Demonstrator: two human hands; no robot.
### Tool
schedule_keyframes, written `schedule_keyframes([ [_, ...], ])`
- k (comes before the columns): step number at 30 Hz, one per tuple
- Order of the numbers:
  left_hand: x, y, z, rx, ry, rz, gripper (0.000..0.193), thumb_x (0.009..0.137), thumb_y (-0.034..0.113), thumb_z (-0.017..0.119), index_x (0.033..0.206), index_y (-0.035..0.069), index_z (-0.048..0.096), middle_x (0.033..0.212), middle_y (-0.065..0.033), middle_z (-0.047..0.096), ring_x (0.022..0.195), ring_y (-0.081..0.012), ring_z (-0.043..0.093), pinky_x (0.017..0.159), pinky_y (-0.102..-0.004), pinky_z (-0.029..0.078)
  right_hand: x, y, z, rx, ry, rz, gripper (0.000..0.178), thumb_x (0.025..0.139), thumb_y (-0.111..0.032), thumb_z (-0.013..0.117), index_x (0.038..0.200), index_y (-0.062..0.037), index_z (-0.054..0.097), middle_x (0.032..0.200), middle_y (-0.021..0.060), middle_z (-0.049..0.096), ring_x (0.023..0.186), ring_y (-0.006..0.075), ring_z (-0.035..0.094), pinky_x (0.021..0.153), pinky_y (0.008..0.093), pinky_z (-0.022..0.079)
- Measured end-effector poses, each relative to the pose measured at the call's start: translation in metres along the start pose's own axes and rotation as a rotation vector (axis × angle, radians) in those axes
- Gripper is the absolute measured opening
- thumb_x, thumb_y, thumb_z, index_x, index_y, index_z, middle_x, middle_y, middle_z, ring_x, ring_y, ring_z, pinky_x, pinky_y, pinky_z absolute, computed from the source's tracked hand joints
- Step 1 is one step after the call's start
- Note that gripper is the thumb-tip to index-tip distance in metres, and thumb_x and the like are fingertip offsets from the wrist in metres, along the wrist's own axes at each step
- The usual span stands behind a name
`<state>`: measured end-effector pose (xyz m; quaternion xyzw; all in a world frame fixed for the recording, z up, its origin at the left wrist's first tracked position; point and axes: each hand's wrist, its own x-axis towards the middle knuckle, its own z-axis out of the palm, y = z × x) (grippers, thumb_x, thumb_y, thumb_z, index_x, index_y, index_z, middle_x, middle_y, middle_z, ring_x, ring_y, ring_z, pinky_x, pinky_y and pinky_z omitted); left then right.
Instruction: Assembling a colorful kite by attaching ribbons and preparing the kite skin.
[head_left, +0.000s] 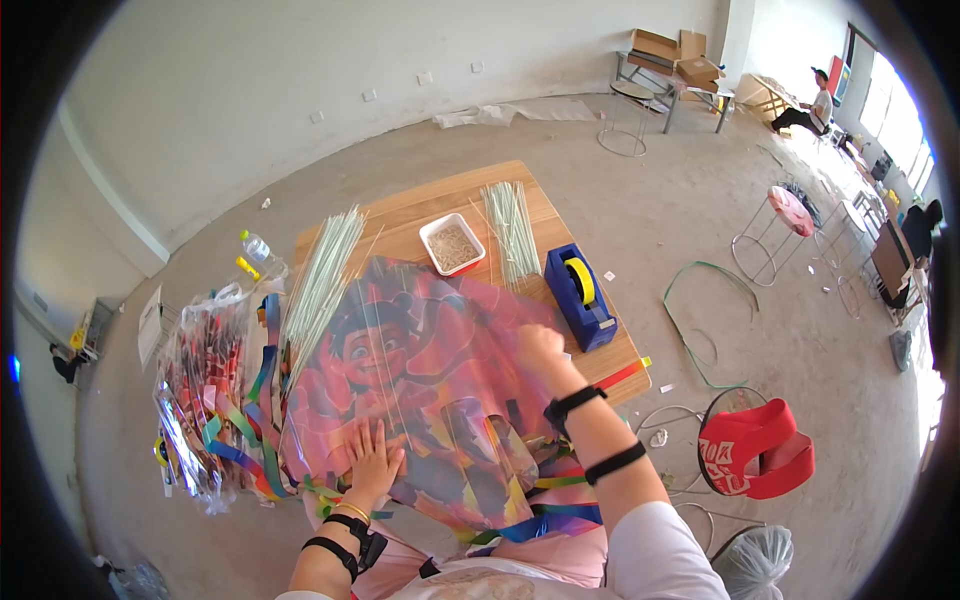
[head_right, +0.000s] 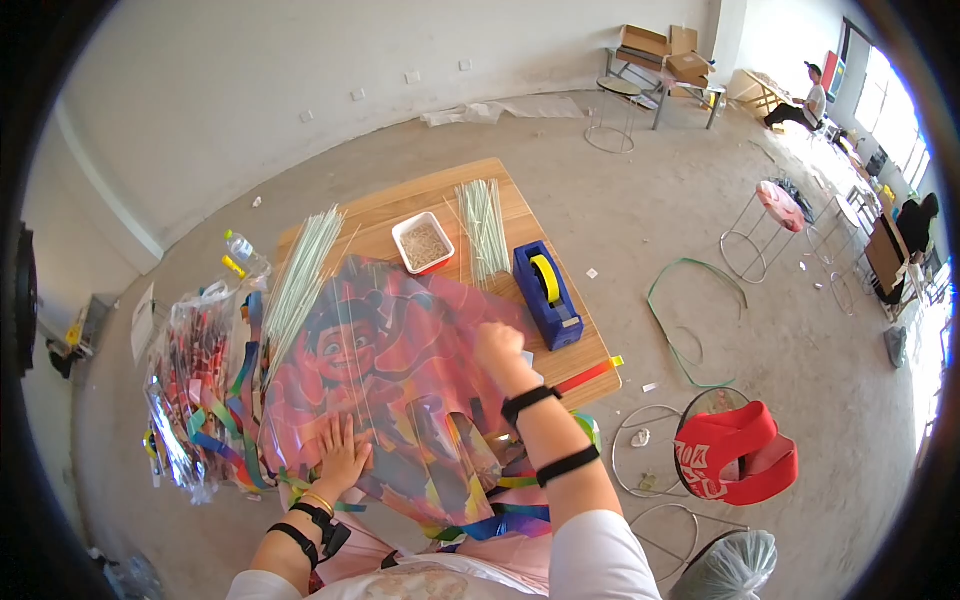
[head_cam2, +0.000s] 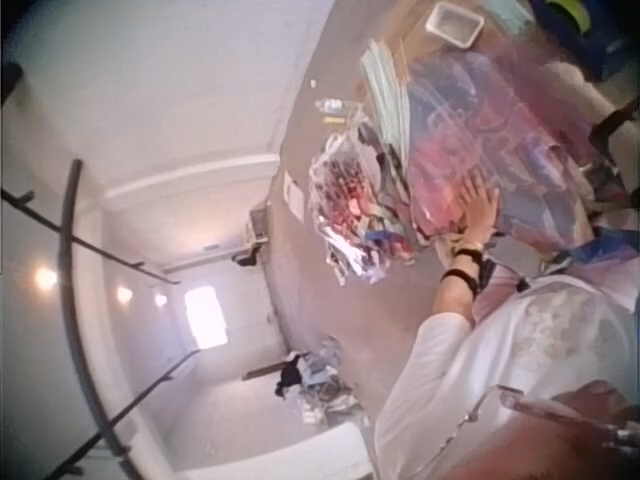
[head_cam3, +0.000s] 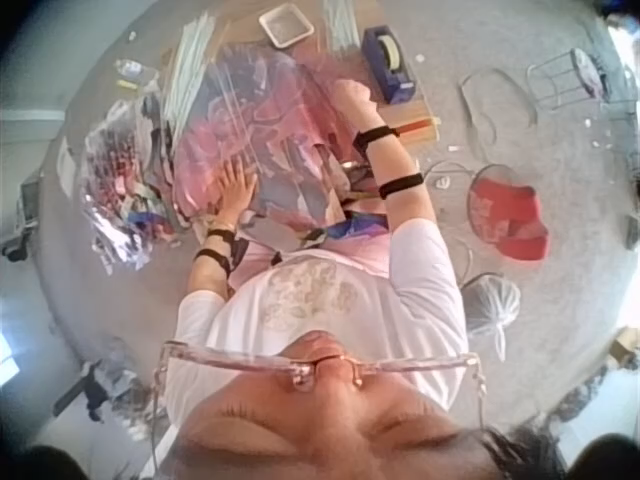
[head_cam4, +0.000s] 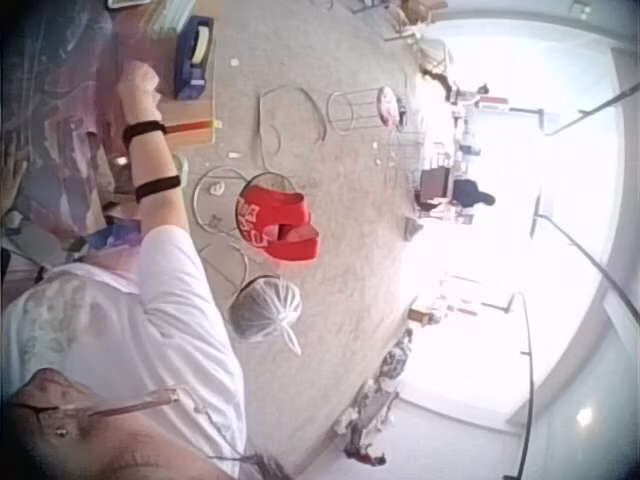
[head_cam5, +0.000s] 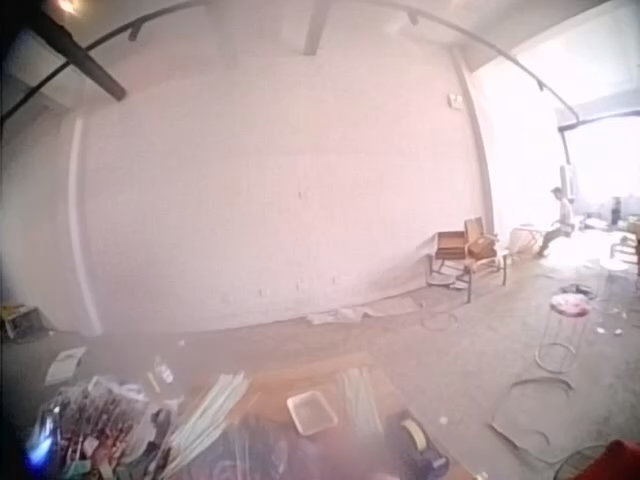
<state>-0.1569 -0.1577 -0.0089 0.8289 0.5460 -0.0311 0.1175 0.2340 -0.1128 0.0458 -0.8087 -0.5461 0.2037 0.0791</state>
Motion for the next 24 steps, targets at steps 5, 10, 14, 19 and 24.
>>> schedule_keyframes([
  [5,0.001,-0.001,0.001,0.011,-0.020,-0.006,0.074,0.093,0.050,0.038,0.149,0.009,0.013,0.154,-0.0220,0.005,0.141,-0.0425,0.004,0.110,-0.0594,0.003,-0.085,-0.092,0.015,0.012,0.123,-0.346,0.010,0.078,-0.014,0.060,0.085,-0.0086,0.063,0.071,0.0125,0.067,0.066,0.0269,0.069,0.054,0.0364,0.054],
  [10,0.003,0.013,-0.009,0.020,-0.095,-0.046,0.073,0.093,0.049,0.037,0.149,0.010,0.012,0.155,-0.0209,0.002,0.142,-0.0419,0.000,0.110,-0.0597,0.004,-0.098,-0.133,0.041,0.095,0.117,-0.400,0.009,0.080,-0.014,0.058,0.087,-0.0088,0.061,0.074,0.0109,0.068,0.068,0.0245,0.069,0.054,0.0336,0.053],
  [14,0.002,0.010,-0.007,-0.005,-0.079,-0.020,0.073,0.093,0.049,0.036,0.150,0.009,0.011,0.155,-0.0205,0.002,0.142,-0.0417,-0.002,0.110,-0.0595,0.003,-0.096,-0.138,0.040,0.214,0.144,-0.417,0.013,0.079,-0.014,0.056,0.089,-0.0060,0.059,0.073,0.0139,0.066,0.068,0.0285,0.068,0.056,0.0390,0.053],
  [19,0.003,0.002,0.002,-0.020,-0.039,-0.005,0.074,0.093,0.053,0.034,0.149,0.008,0.017,0.154,-0.0221,0.007,0.141,-0.0421,0.004,0.110,-0.0593,0.003,-0.075,-0.087,-0.017,0.254,0.288,-0.396,0.023,0.077,-0.018,0.057,0.097,-0.0061,0.059,0.079,0.0160,0.065,0.076,0.0365,0.065,0.062,0.0447,0.052],
  [24,0.003,0.001,0.000,0.011,-0.043,-0.016,0.075,0.093,0.054,0.033,0.149,0.009,0.014,0.153,-0.0221,0.007,0.141,-0.0420,0.005,0.110,-0.0587,0.003,-0.029,-0.015,-0.063,0.019,0.120,-0.274,0.018,0.077,-0.017,0.059,0.089,-0.0063,0.067,0.087,0.0166,0.067,0.084,0.0352,0.066,0.070,0.0429,0.053],
])
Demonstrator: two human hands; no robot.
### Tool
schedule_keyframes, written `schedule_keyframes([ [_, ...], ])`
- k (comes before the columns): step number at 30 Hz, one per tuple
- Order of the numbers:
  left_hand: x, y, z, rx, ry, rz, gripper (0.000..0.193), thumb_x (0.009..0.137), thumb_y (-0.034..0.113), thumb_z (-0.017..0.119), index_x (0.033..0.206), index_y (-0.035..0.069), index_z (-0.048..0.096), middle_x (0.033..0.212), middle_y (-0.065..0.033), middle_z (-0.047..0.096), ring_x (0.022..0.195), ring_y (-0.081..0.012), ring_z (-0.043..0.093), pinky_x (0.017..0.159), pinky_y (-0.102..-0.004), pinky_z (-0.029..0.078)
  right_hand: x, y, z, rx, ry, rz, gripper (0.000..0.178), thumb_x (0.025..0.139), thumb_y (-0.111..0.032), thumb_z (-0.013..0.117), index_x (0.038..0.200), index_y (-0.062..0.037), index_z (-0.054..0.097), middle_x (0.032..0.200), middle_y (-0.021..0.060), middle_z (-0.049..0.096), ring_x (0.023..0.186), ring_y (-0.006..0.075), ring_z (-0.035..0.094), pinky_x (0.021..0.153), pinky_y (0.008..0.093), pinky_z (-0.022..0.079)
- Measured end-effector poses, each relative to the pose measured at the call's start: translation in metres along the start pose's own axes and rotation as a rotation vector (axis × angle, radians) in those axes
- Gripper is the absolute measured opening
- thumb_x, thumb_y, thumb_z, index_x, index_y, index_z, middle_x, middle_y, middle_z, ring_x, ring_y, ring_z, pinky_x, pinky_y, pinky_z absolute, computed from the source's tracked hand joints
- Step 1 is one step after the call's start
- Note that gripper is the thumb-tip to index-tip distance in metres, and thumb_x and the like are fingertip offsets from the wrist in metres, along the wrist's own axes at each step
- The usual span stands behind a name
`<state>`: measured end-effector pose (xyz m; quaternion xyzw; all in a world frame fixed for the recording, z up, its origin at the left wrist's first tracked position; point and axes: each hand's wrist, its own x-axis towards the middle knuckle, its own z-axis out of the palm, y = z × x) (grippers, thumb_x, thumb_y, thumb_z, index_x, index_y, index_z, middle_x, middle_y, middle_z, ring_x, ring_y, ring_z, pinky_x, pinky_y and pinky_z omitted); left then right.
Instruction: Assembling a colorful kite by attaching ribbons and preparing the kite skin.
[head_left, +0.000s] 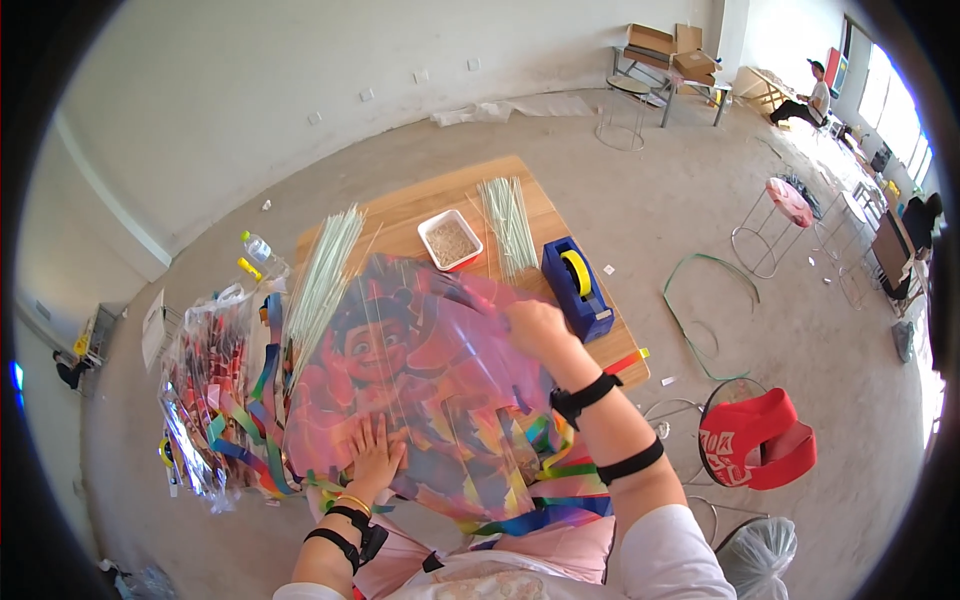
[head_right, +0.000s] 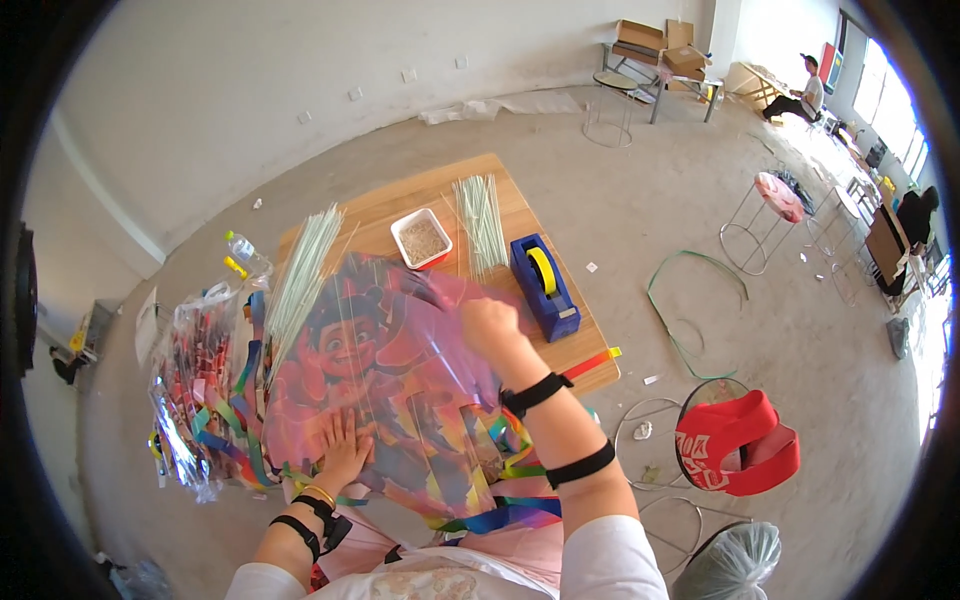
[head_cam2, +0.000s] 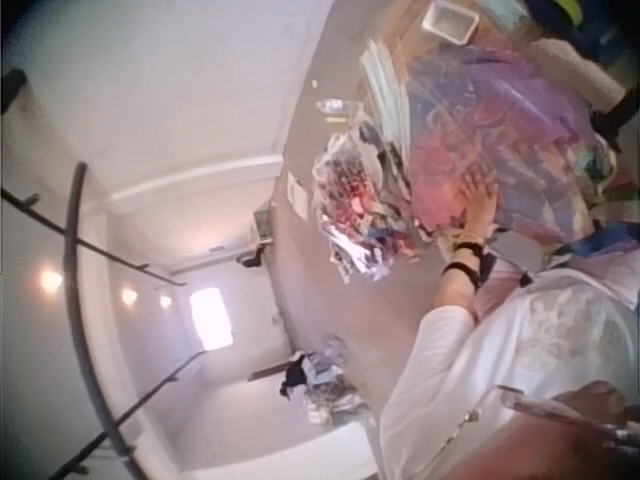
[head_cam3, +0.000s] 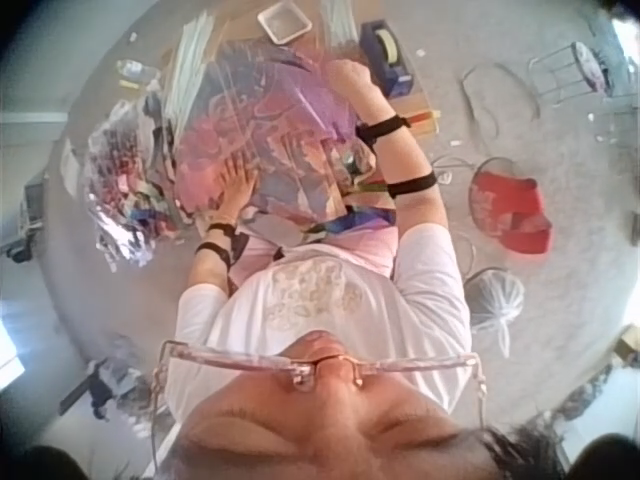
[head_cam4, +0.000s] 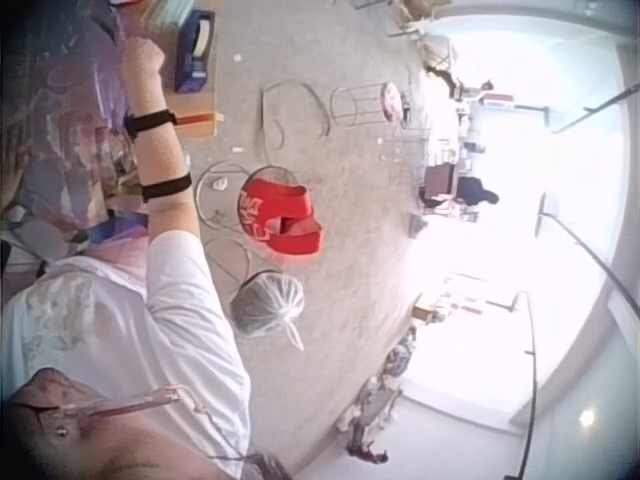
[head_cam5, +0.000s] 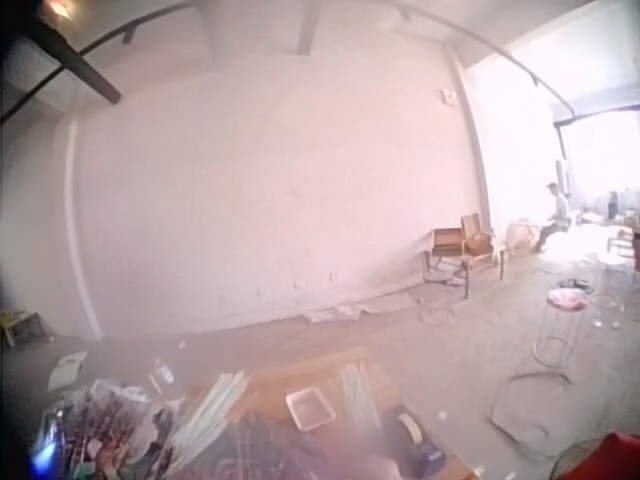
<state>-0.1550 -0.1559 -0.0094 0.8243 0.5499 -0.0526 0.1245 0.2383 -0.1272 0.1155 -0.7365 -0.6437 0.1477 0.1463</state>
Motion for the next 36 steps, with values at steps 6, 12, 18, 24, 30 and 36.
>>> schedule_keyframes([
  [6,0.002,0.002,-0.003,-0.033,-0.046,-0.005,0.076,0.093,0.054,0.034,0.150,0.010,0.009,0.154,-0.0201,0.002,0.141,-0.0440,0.001,0.110,-0.0610,0.004,0.022,0.043,0.007,-0.264,-0.158,0.330,0.023,0.079,-0.020,0.065,0.100,-0.0111,0.071,0.104,0.0094,0.069,0.099,0.0249,0.066,0.080,0.0341,0.053],
  [12,0.000,0.000,-0.001,-0.033,-0.031,-0.001,0.076,0.093,0.054,0.035,0.149,0.010,0.009,0.154,-0.0215,0.003,0.141,-0.0446,0.001,0.109,-0.0615,0.004,0.041,0.074,0.054,-0.169,-0.082,0.301,0.049,0.072,-0.022,0.076,0.113,-0.0027,0.058,0.119,0.0150,0.056,0.113,0.0303,0.054,0.094,0.0360,0.047],
  [18,-0.002,0.003,0.002,-0.024,0.078,0.050,0.074,0.092,0.052,0.039,0.148,0.008,0.017,0.153,-0.0216,0.010,0.140,-0.0423,0.010,0.109,-0.0621,0.007,0.069,0.076,0.068,-0.190,-0.106,0.281,0.083,0.057,-0.028,0.087,0.123,-0.0004,0.046,0.124,0.0156,0.047,0.122,0.0320,0.044,0.101,0.0378,0.042],
  [24,-0.004,0.000,0.003,0.005,0.119,0.057,0.073,0.092,0.051,0.041,0.147,0.008,0.019,0.152,-0.0224,0.012,0.140,-0.0411,0.009,0.108,-0.0619,0.007,0.085,0.067,0.051,-0.161,-0.258,0.294,0.099,0.053,-0.026,0.089,0.132,0.0030,0.036,0.140,0.0247,0.034,0.129,0.0381,0.038,0.105,0.0387,0.038],
  [30,-0.002,0.001,0.004,-0.024,0.130,0.066,0.073,0.092,0.051,0.042,0.147,0.008,0.021,0.152,-0.0219,0.012,0.141,-0.0407,0.009,0.108,-0.0616,0.006,0.081,0.082,0.056,0.033,-0.229,0.291,0.104,0.052,-0.023,0.088,0.136,0.0036,0.033,0.133,0.0286,0.043,0.120,0.0366,0.049,0.100,0.0401,0.042],
  [36,-0.003,0.000,0.003,-0.007,0.131,0.062,0.073,0.092,0.052,0.040,0.148,0.009,0.020,0.152,-0.0210,0.012,0.141,-0.0402,0.008,0.109,-0.0602,0.004,0.065,0.036,0.033,-0.125,-0.413,0.121,0.066,0.062,-0.025,0.076,0.122,-0.0045,0.056,0.102,0.0195,0.066,0.096,0.0331,0.064,0.083,0.0413,0.051],
])
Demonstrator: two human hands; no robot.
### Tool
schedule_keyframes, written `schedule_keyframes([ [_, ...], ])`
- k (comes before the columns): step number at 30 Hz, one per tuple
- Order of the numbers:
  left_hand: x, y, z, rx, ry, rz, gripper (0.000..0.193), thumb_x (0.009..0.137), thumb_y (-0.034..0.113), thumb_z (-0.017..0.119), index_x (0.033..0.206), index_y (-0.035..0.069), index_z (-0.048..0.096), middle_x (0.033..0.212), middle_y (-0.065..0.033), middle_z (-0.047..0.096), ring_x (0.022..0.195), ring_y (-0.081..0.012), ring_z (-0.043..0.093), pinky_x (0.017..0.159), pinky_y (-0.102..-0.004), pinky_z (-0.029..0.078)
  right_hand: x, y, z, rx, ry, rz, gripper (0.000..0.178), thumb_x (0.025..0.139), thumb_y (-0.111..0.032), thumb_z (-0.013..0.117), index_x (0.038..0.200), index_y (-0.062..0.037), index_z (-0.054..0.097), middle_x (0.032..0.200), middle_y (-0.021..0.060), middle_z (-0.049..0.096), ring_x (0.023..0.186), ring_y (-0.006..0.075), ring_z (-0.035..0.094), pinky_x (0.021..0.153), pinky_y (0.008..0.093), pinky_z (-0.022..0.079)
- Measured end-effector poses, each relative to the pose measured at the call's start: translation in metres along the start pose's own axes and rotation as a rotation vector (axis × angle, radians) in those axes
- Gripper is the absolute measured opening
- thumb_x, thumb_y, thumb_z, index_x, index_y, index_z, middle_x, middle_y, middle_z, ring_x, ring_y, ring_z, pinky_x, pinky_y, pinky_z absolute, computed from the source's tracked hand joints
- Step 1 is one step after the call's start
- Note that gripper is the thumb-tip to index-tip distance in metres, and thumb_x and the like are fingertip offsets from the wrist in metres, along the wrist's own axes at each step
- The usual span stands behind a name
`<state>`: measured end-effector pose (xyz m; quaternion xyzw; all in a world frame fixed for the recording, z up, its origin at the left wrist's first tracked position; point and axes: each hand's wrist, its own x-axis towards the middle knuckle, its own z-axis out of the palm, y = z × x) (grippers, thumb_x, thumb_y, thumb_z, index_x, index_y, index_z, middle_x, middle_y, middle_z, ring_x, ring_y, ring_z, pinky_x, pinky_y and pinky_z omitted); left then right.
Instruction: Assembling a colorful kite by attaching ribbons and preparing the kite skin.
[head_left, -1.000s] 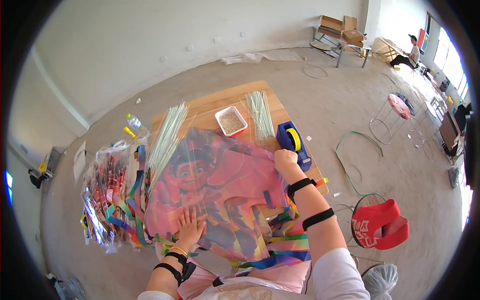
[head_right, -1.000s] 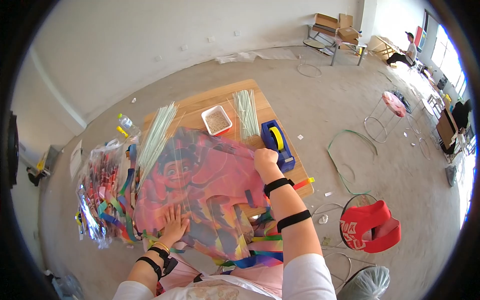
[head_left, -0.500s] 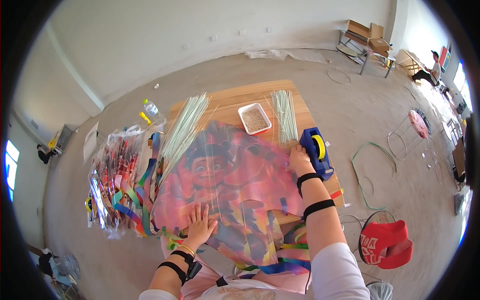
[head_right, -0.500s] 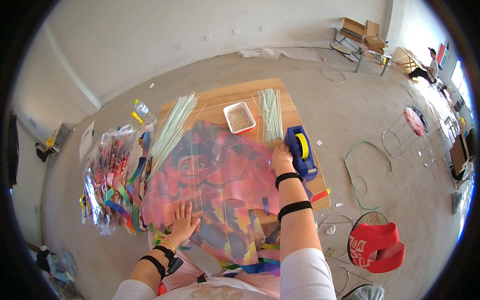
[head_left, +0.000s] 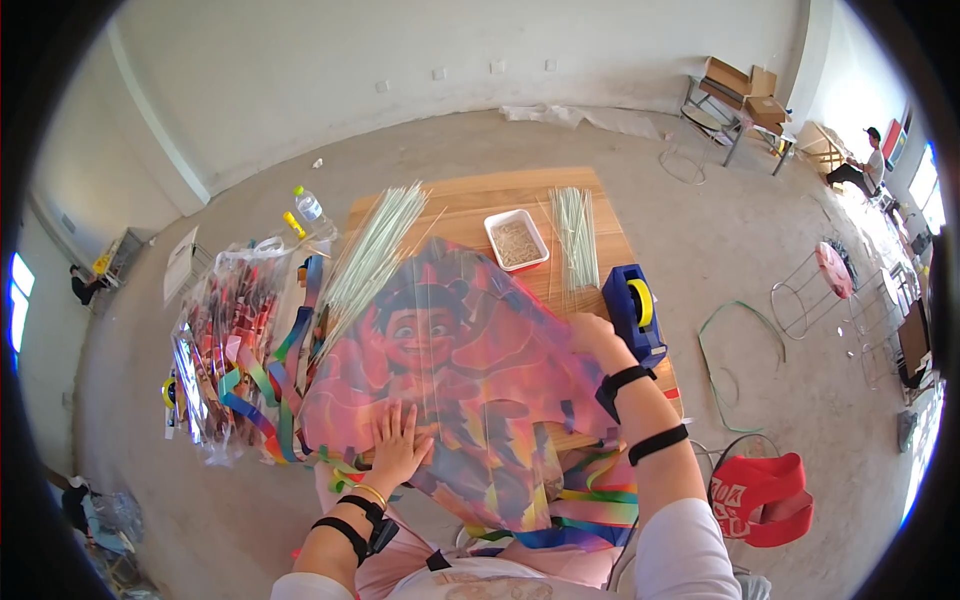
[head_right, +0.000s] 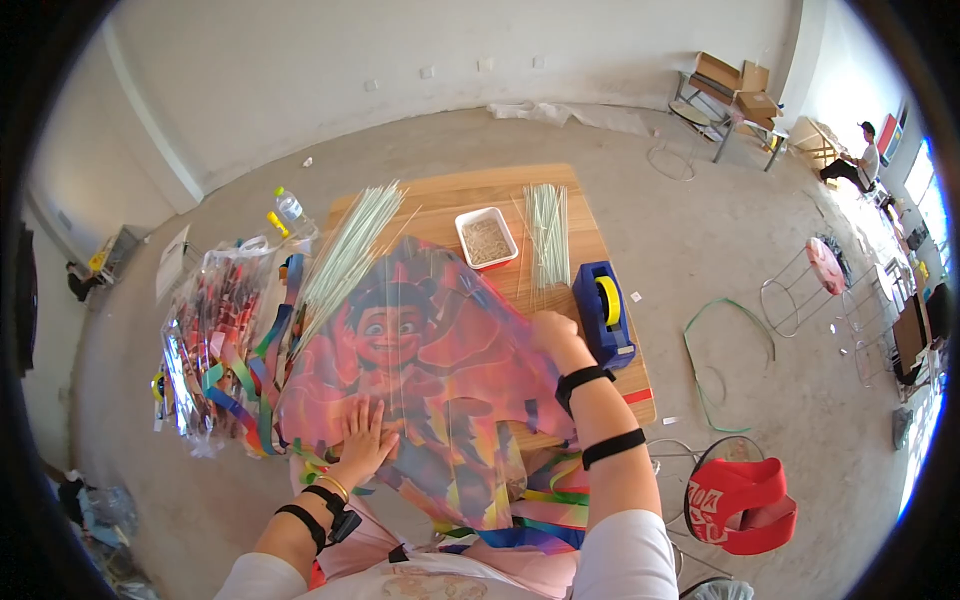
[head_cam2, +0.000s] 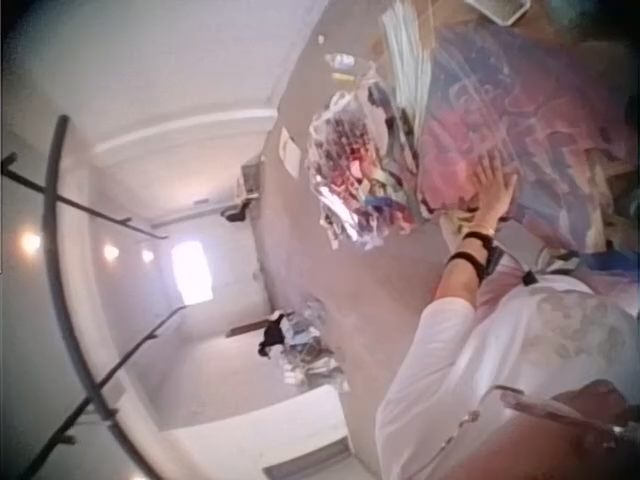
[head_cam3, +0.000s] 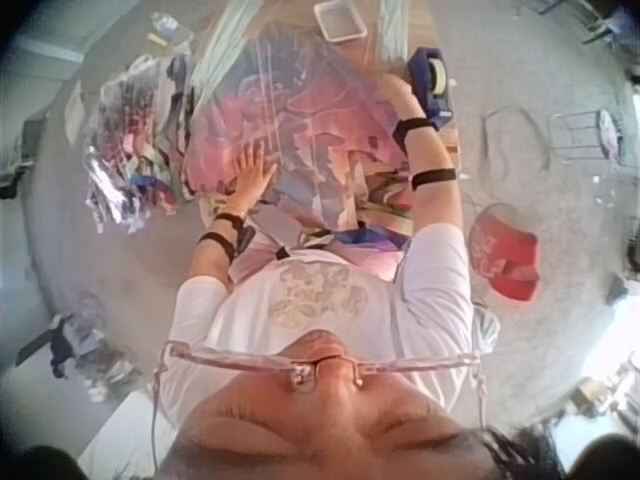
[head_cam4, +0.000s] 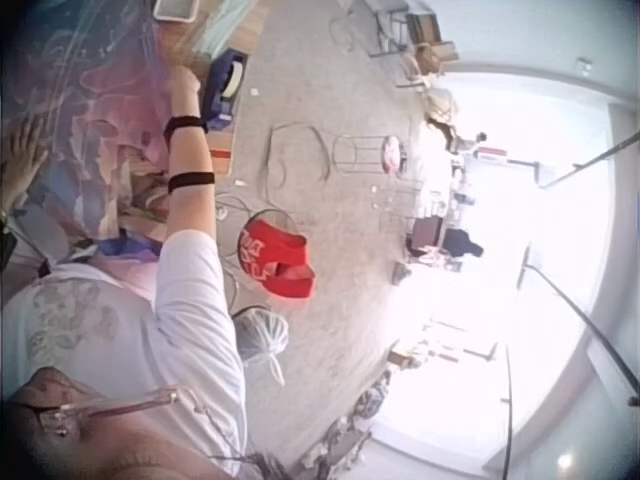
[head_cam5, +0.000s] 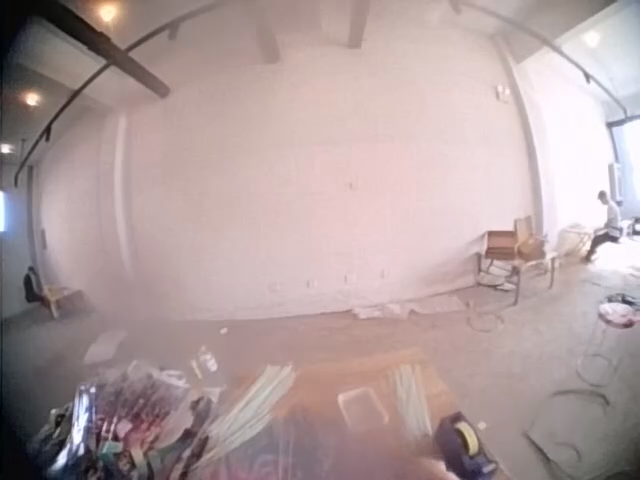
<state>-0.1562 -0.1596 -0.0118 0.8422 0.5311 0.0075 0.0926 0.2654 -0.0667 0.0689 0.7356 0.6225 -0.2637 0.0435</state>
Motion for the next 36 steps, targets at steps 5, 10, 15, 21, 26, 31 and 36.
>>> schedule_keyframes([
  [5,0.001,-0.001,0.003,0.002,-0.029,-0.018,0.073,0.093,0.053,0.037,0.148,0.009,0.018,0.153,-0.0206,0.011,0.141,-0.0397,0.007,0.110,-0.0594,0.003,-0.035,-0.059,0.005,-0.117,0.202,-0.105,0.024,0.079,-0.024,0.062,0.097,-0.0095,0.068,0.097,0.0140,0.069,0.093,0.0292,0.067,0.073,0.0391,0.053],
  [10,0.001,-0.001,0.004,0.007,-0.020,-0.025,0.074,0.093,0.054,0.035,0.148,0.009,0.018,0.153,-0.0209,0.010,0.142,-0.0400,0.006,0.110,-0.0593,0.003,-0.052,-0.086,-0.006,-0.212,0.314,-0.073,0.017,0.081,-0.017,0.059,0.095,-0.0090,0.063,0.092,0.0114,0.070,0.088,0.0257,0.069,0.070,0.0359,0.053],
  [15,0.003,0.002,0.003,-0.025,-0.023,-0.033,0.074,0.092,0.054,0.036,0.148,0.009,0.019,0.153,-0.0216,0.013,0.141,-0.0411,0.008,0.110,-0.0599,0.004,-0.042,-0.063,-0.014,-0.239,0.312,-0.003,0.024,0.084,-0.020,0.058,0.106,-0.0095,0.059,0.096,0.0095,0.070,0.090,0.0250,0.068,0.072,0.0362,0.053],
  [21,0.002,0.003,0.001,-0.052,-0.006,-0.030,0.073,0.092,0.055,0.037,0.147,0.009,0.021,0.152,-0.0214,0.014,0.141,-0.0414,0.008,0.109,-0.0620,0.006,-0.032,-0.025,-0.022,-0.227,0.407,0.260,0.026,0.086,-0.019,0.057,0.111,-0.0127,0.058,0.106,0.0088,0.066,0.099,0.0270,0.065,0.079,0.0366,0.051],
  [26,-0.002,-0.002,0.005,-0.047,0.040,-0.011,0.073,0.092,0.054,0.039,0.147,0.009,0.023,0.152,-0.0208,0.016,0.141,-0.0414,0.009,0.108,-0.0630,0.008,-0.035,-0.016,-0.011,-0.397,0.651,0.161,0.037,0.080,-0.021,0.063,0.115,-0.0119,0.054,0.110,0.0105,0.054,0.105,0.0267,0.052,0.087,0.0384,0.042],
  [31,-0.002,-0.004,0.010,-0.028,0.091,0.028,0.073,0.091,0.053,0.041,0.146,0.008,0.023,0.151,-0.0209,0.017,0.140,-0.0420,0.010,0.107,-0.0638,0.010,-0.040,-0.032,0.017,-0.266,0.421,0.021,0.039,0.082,-0.031,0.061,0.114,-0.0092,0.058,0.117,0.0119,0.056,0.113,0.0290,0.052,0.089,0.0413,0.045],
  [36,-0.002,-0.004,0.012,-0.009,0.098,0.034,0.074,0.091,0.053,0.042,0.146,0.008,0.023,0.150,-0.0223,0.018,0.140,-0.0424,0.012,0.107,-0.0639,0.010,-0.069,-0.034,0.093,-0.220,0.169,-0.093,0.040,0.081,-0.032,0.061,0.114,-0.0084,0.059,0.119,0.0155,0.056,0.111,0.0337,0.055,0.089,0.0438,0.049],
])
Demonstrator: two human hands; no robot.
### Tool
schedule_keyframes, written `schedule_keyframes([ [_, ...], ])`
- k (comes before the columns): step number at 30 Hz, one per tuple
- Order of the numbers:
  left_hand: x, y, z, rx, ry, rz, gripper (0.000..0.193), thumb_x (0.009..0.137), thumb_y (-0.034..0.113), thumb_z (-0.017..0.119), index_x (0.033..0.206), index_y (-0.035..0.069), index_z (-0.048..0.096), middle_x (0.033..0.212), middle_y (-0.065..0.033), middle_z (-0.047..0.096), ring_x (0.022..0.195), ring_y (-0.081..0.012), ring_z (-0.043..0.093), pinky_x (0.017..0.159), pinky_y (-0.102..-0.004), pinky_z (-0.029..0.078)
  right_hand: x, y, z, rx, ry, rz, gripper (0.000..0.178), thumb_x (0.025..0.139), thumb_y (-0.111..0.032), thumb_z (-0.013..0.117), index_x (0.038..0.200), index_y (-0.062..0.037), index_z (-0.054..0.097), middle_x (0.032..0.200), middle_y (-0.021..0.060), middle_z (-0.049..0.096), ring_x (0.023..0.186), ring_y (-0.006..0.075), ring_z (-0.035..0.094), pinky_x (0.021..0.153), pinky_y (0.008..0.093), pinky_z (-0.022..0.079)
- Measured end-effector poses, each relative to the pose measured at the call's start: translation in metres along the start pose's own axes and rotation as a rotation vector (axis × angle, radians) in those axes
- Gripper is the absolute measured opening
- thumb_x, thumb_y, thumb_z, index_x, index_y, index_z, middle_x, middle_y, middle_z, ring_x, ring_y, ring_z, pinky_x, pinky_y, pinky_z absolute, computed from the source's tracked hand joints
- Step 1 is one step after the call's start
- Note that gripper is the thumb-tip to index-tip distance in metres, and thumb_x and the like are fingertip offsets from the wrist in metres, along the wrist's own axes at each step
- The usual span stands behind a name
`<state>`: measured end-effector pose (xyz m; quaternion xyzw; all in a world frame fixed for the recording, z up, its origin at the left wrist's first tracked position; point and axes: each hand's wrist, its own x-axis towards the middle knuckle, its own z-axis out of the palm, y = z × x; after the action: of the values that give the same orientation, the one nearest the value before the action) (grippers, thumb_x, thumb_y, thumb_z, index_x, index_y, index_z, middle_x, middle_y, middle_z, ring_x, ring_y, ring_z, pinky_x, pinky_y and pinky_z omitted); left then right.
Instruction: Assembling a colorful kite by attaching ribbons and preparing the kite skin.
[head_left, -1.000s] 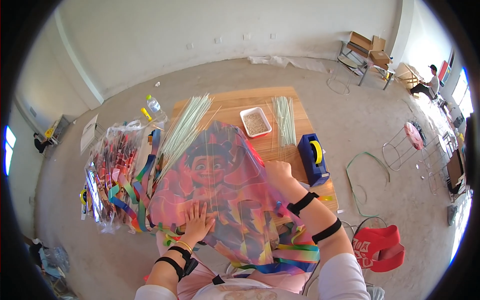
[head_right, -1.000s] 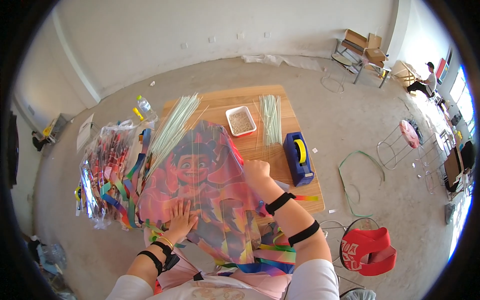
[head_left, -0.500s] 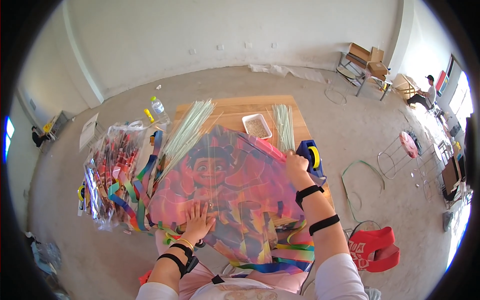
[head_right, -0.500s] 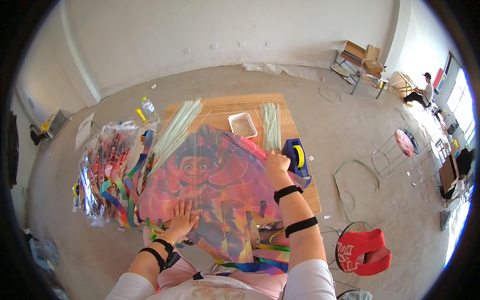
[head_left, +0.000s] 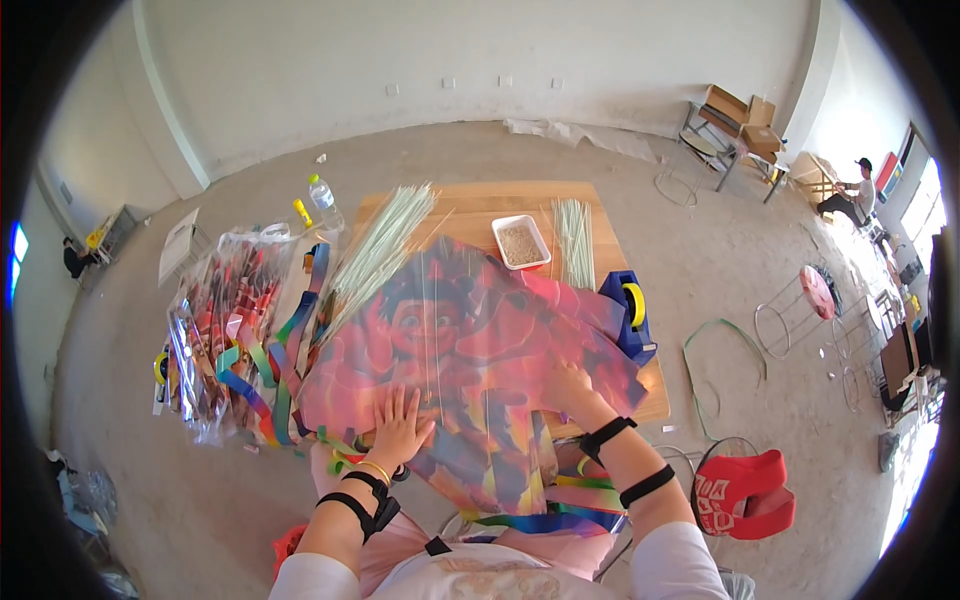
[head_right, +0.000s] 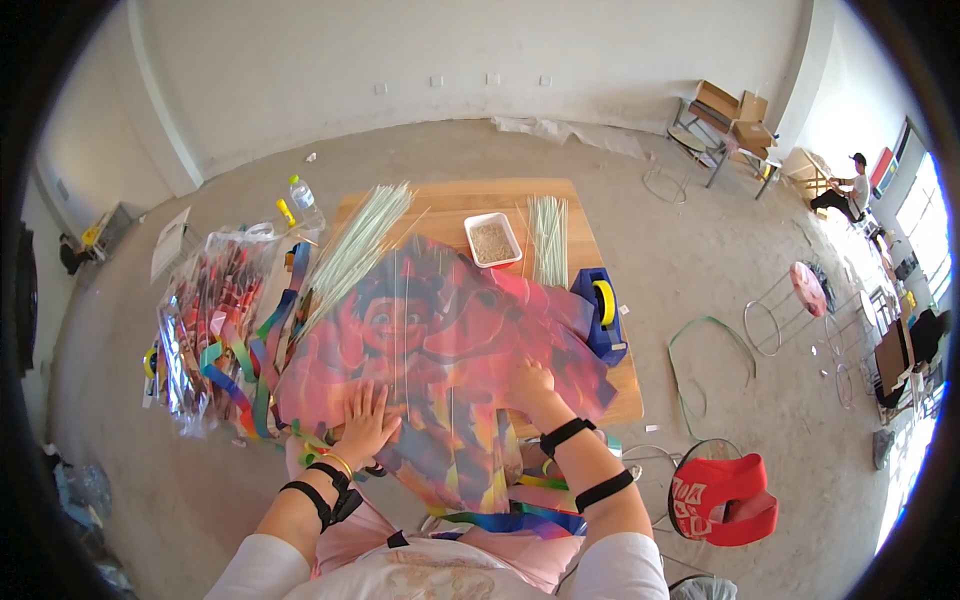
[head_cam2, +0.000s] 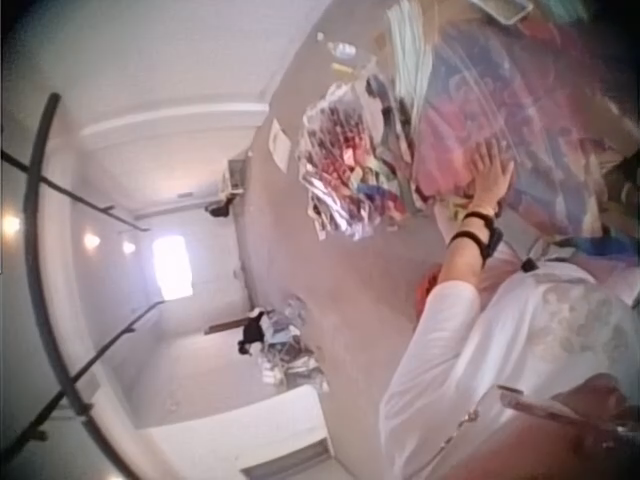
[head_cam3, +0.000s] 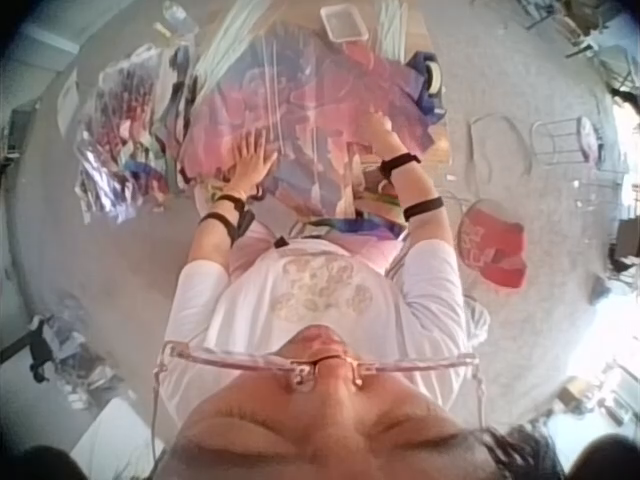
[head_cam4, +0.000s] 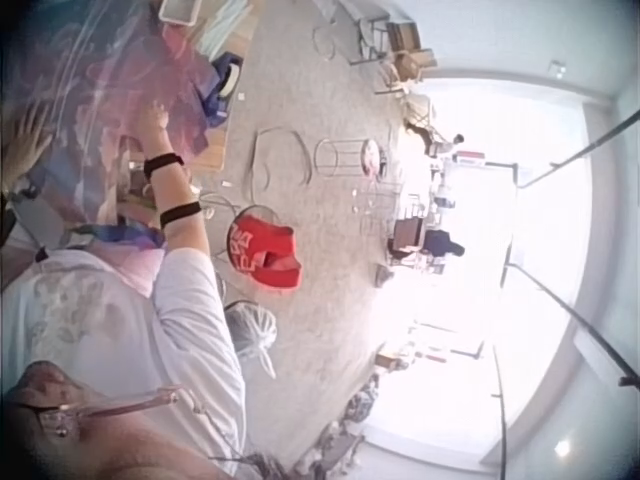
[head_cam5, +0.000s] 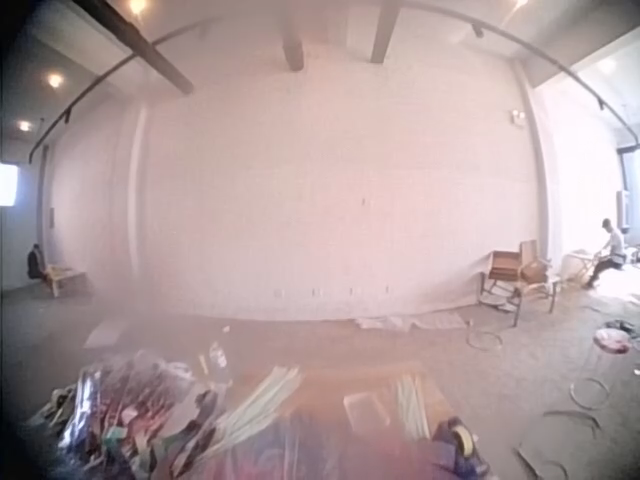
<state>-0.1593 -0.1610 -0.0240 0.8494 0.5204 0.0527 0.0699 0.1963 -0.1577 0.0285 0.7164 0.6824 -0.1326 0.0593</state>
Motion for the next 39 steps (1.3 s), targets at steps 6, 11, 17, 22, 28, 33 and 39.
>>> schedule_keyframes([
  [6,0.007,0.002,0.000,0.040,0.042,0.006,0.073,0.089,0.051,0.046,0.144,0.007,0.028,0.149,-0.0226,0.021,0.139,-0.0419,0.015,0.108,-0.0622,0.010,-0.076,0.003,0.003,0.234,0.155,0.032,0.037,0.080,-0.029,0.063,0.110,-0.0075,0.062,0.115,0.0171,0.057,0.106,0.0347,0.057,0.088,0.0424,0.048],
  [11,0.009,0.010,-0.016,-0.016,0.052,-0.043,0.070,0.084,0.045,0.057,0.139,0.007,0.036,0.144,-0.0211,0.029,0.135,-0.0404,0.023,0.109,-0.0599,0.014,-0.137,0.012,0.023,0.598,0.211,0.011,0.037,0.082,-0.034,0.063,0.101,-0.0027,0.065,0.104,0.0182,0.062,0.096,0.0343,0.061,0.080,0.0423,0.050],
  [17,0.008,0.068,-0.032,-0.143,0.157,0.114,0.065,0.080,0.036,0.066,0.132,0.005,0.042,0.139,-0.0195,0.036,0.131,-0.0390,0.031,0.108,-0.0554,0.020,-0.168,-0.004,0.052,0.734,0.068,-0.016,0.038,0.082,-0.029,0.066,0.106,0.0009,0.064,0.093,0.0179,0.068,0.087,0.0294,0.066,0.078,0.0369,0.051],
  [22,-0.013,0.116,-0.019,-0.179,0.110,0.349,0.059,0.082,0.037,0.064,0.128,0.004,0.047,0.133,-0.0189,0.043,0.125,-0.0361,0.038,0.106,-0.0510,0.025,-0.149,-0.027,0.085,0.890,-0.005,0.023,0.045,0.080,-0.026,0.068,0.115,0.0020,0.058,0.096,0.0192,0.067,0.090,0.0268,0.066,0.079,0.0358,0.051],
  [28,-0.017,0.157,-0.014,-0.301,-0.007,0.147,0.061,0.085,0.048,0.056,0.125,0.002,0.050,0.124,-0.0166,0.052,0.115,-0.0349,0.048,0.097,-0.0511,0.036,-0.144,-0.058,0.081,1.012,-0.043,0.007,0.057,0.081,-0.019,0.067,0.131,-0.0017,0.044,0.103,0.0153,0.063,0.094,0.0235,0.061,0.083,0.0328,0.047],
  [33,0.013,0.167,-0.019,-0.516,-0.176,-0.090,0.062,0.083,0.046,0.057,0.122,-0.001,0.049,0.119,-0.0210,0.055,0.107,-0.0385,0.056,0.087,-0.0446,0.046,-0.156,-0.084,0.076,1.442,0.084,-0.241,0.063,0.085,-0.021,0.065,0.138,-0.0038,0.035,0.110,0.0123,0.057,0.099,0.0201,0.055,0.086,0.0343,0.044],
  [39,0.032,0.154,-0.013,-0.513,-0.165,-0.113,0.030,0.077,0.011,0.058,0.107,0.010,0.059,0.098,-0.0122,0.068,0.094,-0.0318,0.063,0.080,-0.0408,0.049,-0.161,-0.051,0.058,1.309,0.160,-0.145,0.033,0.086,-0.028,0.064,0.109,-0.0039,0.063,0.084,0.0065,0.064,0.074,0.0137,0.060,0.072,0.0290,0.049],
])
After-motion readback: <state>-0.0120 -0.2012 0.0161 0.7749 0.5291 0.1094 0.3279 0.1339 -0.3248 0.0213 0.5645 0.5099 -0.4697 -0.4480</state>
